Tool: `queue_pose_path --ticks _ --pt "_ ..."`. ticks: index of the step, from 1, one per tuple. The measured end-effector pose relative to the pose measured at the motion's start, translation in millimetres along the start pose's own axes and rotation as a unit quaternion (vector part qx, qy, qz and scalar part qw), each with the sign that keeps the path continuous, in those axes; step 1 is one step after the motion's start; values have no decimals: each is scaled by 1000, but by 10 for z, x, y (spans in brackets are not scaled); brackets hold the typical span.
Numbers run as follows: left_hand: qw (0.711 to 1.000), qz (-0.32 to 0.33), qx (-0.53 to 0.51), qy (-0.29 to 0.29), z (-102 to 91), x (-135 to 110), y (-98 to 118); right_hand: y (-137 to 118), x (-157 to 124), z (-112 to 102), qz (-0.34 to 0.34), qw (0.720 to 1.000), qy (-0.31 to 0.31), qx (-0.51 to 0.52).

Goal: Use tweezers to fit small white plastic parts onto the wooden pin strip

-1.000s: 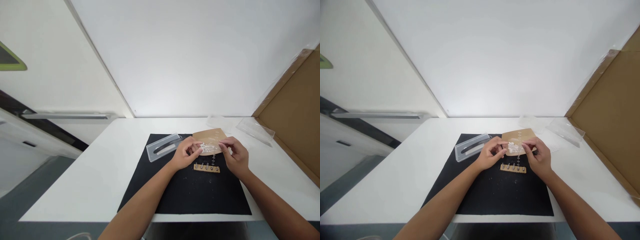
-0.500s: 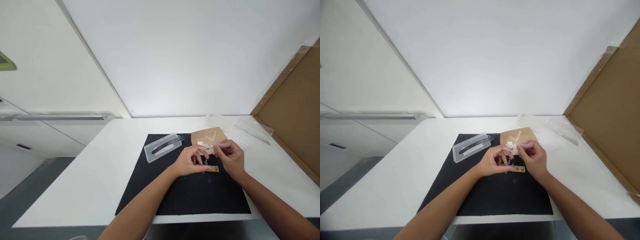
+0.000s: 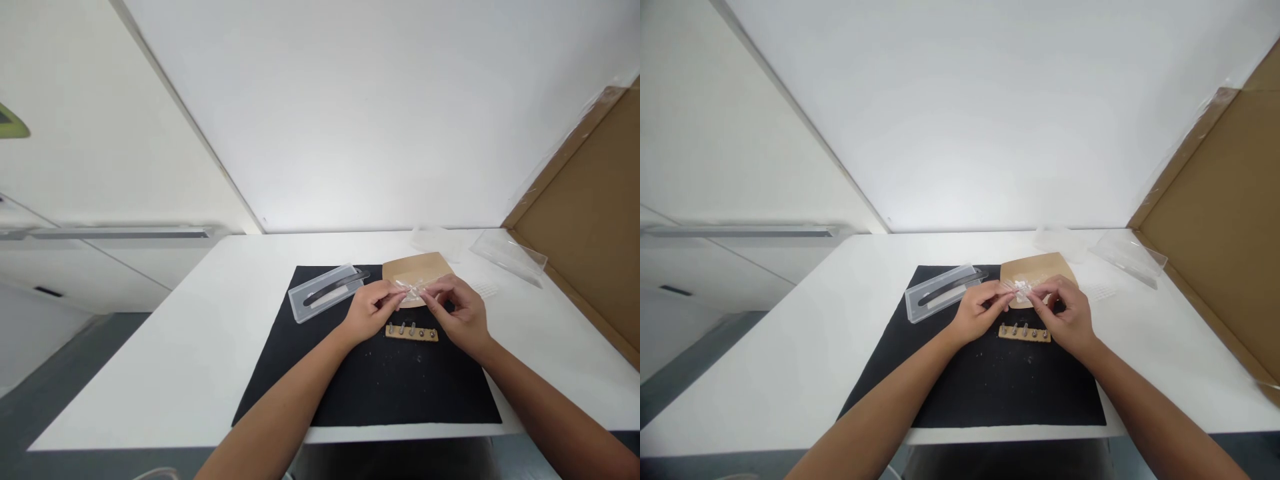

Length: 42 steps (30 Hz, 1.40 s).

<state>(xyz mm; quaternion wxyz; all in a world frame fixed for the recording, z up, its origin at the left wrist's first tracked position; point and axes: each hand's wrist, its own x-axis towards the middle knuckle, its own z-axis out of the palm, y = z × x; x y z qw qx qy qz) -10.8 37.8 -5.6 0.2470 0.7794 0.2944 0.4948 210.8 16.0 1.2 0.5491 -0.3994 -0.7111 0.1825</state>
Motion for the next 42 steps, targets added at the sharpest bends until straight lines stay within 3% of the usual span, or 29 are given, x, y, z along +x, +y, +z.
queue_pose_path --ticks 10,16,24,32,38,42 --pt "988 104 113 16 5 -24 -122 -11 35 -13 -150 978 1 -145" --pt "983 112 145 6 5 -36 -93 49 51 -27 -165 969 -2 -186" --pt "979 129 159 6 14 -61 -139 59 49 -3 -128 975 -31 -180" --pt "969 142 200 -18 -9 -95 -142 96 73 -10 -34 987 -80 -133" --pt "962 149 227 -13 -25 -87 -138 79 72 -11 5 992 -83 -94" --pt "965 150 216 7 -24 -88 -156 78 21 32 89 993 -82 -4"
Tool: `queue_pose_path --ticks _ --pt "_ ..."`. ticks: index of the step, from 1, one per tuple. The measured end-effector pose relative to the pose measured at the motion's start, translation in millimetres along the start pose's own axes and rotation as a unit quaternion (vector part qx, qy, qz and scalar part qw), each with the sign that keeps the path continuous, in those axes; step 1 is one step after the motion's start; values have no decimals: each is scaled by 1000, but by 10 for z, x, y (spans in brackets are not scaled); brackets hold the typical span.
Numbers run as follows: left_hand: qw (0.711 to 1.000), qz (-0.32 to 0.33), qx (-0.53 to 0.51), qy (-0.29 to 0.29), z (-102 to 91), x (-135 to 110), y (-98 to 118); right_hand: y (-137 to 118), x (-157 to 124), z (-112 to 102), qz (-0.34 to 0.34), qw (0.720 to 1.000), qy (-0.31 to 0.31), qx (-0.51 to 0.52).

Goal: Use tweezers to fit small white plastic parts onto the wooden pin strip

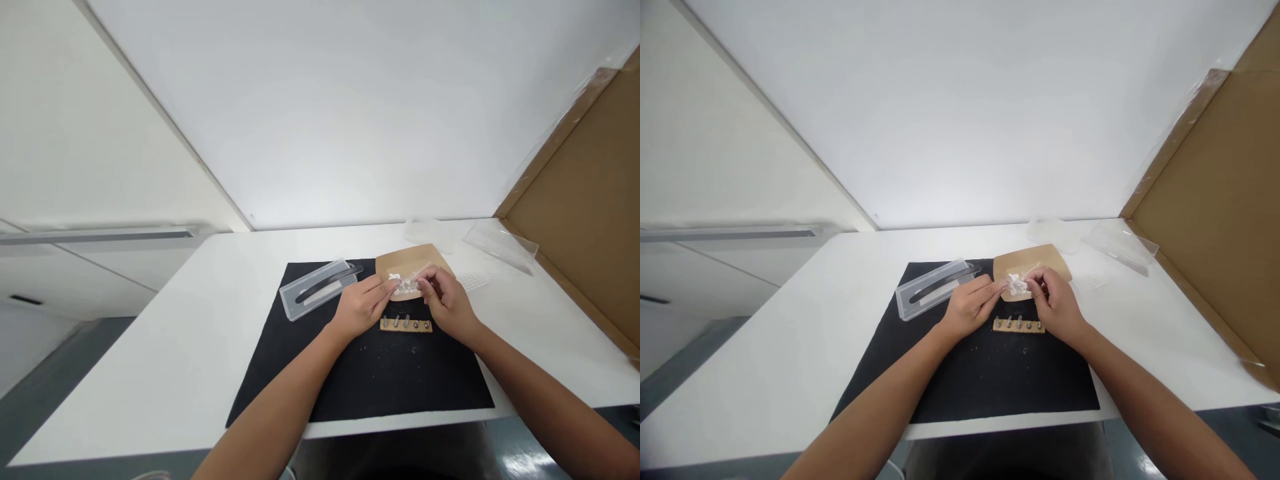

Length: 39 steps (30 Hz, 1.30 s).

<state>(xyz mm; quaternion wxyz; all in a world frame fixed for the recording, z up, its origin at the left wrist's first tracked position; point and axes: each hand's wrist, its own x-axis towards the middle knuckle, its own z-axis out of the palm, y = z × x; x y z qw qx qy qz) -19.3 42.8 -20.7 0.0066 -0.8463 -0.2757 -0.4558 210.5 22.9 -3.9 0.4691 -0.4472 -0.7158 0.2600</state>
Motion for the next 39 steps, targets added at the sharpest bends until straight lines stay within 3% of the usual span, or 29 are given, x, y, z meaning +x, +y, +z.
queue_pose_path --ticks 6,11,16,22,25,29,31,35,39 --pt "1000 -8 -16 2 6 -1 -8 47 -28 88 99 978 -9 182" --pt "999 -35 24 19 -14 24 13 40 -8 50 76 983 11 164" --pt "984 -128 114 49 -88 69 -48 45 -1 -1 61 987 50 138" --pt "927 -265 263 23 -295 79 -318 77 -12 4 44 992 55 102" --pt "884 -331 331 0 -432 42 -486 81 -21 16 30 995 49 79" --pt "830 -404 378 -76 -567 -33 -671 75 -32 20 13 997 47 56" --pt "818 -423 380 -91 -588 -61 -719 72 -34 16 7 998 48 47" --pt "829 -408 375 -80 -546 -67 -708 66 -34 8 -8 999 46 24" --pt "886 -313 334 -81 -489 -21 -623 59 -35 8 -20 999 46 6"
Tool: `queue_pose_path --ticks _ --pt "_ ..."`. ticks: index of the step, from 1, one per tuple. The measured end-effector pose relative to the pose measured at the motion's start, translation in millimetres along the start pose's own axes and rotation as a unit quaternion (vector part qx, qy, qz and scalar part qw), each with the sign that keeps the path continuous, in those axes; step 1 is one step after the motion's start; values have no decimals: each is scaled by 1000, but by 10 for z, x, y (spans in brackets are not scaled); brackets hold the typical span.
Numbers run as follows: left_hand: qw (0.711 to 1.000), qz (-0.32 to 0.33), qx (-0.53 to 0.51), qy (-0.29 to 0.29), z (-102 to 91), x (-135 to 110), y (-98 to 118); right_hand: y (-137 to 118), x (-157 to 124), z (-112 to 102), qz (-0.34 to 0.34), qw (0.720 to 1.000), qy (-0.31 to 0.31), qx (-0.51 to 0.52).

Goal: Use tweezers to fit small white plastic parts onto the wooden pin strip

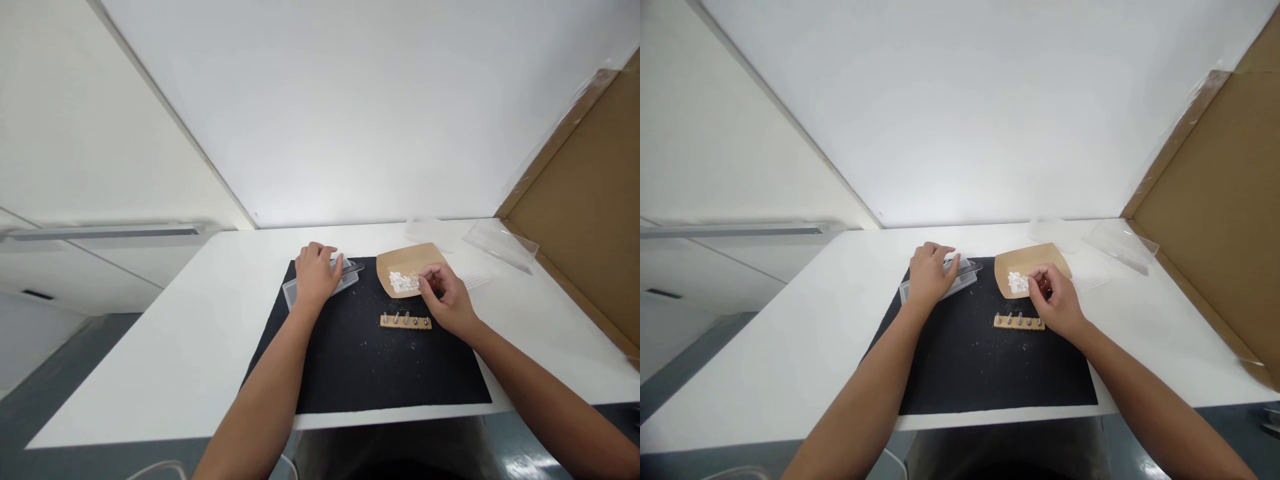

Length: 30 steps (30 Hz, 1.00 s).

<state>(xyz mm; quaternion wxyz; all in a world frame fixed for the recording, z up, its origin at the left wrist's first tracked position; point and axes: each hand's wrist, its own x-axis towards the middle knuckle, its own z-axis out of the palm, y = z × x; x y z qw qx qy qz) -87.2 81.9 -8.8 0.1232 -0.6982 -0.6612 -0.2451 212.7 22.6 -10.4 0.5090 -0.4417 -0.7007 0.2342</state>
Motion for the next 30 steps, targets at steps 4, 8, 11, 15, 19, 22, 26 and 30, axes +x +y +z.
queue_pose_path --ticks 4,8,11,15,19,22,26,30 --pt "992 115 -4 -42 -33 -31 64 -2 -4 -3 5 1000 1 -2" --pt "986 149 -9 -79 -41 -55 70 3 -1 -8 11 1000 9 -10" --pt "984 152 -22 -91 -37 -54 64 9 6 -8 15 1000 9 -18" --pt "978 192 -26 -83 -23 -48 73 6 15 -5 15 1000 4 -27" --pt "966 254 -55 -13 -10 -64 141 -20 22 -9 10 999 0 -51" --pt "947 302 -102 35 -26 -91 248 -28 18 -9 2 998 0 -69" --pt "911 365 -190 29 -68 -140 418 -21 -3 9 -17 997 -14 -73" --pt "890 391 -235 11 -98 -199 537 -50 -17 28 -59 995 -33 -77"
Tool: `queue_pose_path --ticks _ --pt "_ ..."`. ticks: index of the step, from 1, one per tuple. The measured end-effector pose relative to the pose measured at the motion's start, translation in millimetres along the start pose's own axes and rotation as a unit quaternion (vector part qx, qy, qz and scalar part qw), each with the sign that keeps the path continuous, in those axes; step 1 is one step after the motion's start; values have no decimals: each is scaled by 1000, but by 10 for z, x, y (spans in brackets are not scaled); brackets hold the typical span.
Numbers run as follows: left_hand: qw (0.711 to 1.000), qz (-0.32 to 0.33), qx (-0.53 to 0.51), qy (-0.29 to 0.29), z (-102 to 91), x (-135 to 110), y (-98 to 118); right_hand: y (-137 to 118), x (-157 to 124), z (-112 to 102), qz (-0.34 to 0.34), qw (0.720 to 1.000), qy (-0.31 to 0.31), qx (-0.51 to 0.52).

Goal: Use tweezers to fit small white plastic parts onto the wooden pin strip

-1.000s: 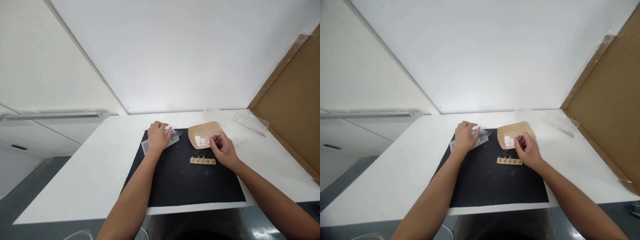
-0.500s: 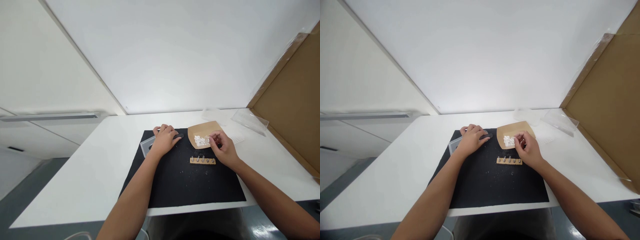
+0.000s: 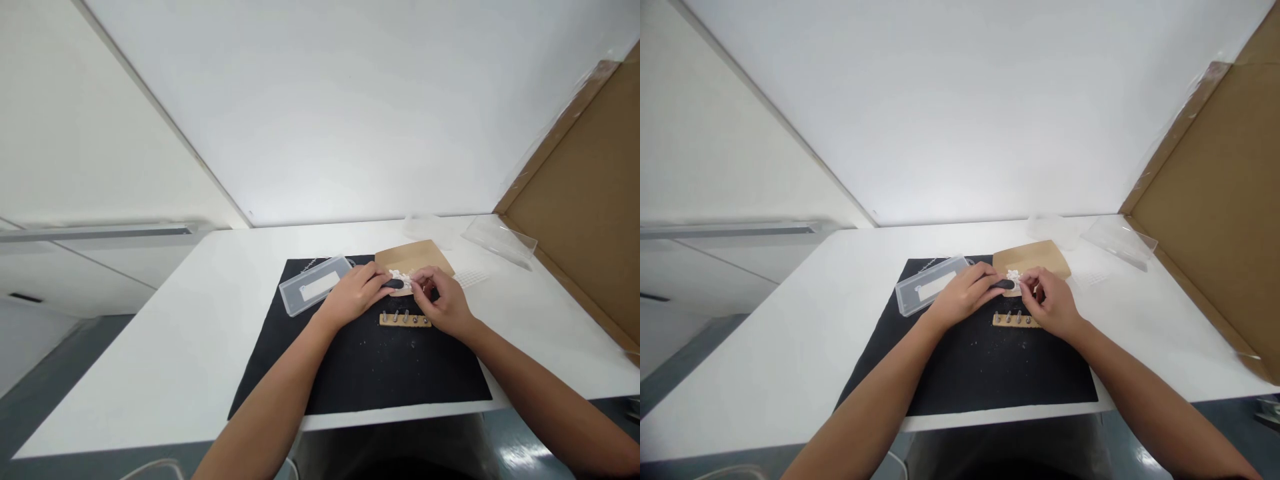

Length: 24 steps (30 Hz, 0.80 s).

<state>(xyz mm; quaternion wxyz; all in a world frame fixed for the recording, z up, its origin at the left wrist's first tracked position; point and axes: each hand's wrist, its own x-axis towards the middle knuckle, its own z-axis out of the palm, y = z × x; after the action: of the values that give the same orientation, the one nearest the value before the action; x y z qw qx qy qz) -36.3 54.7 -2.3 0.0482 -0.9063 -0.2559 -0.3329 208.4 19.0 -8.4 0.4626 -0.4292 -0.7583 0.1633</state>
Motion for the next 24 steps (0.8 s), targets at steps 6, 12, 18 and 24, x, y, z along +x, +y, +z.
queue_pose_path --ticks 6,12,18,24 --pt "1000 17 -1 -2 28 6 78 -26 9 -5 -14 1000 -5 -9" --pt "1000 7 4 1 25 -7 73 4 -2 -54 -28 1000 8 2" --pt "1000 -22 -16 -14 51 -13 44 -4 -5 -48 -42 999 -5 18" --pt "1000 -3 22 22 67 -4 43 -35 5 -39 -46 999 -12 19"
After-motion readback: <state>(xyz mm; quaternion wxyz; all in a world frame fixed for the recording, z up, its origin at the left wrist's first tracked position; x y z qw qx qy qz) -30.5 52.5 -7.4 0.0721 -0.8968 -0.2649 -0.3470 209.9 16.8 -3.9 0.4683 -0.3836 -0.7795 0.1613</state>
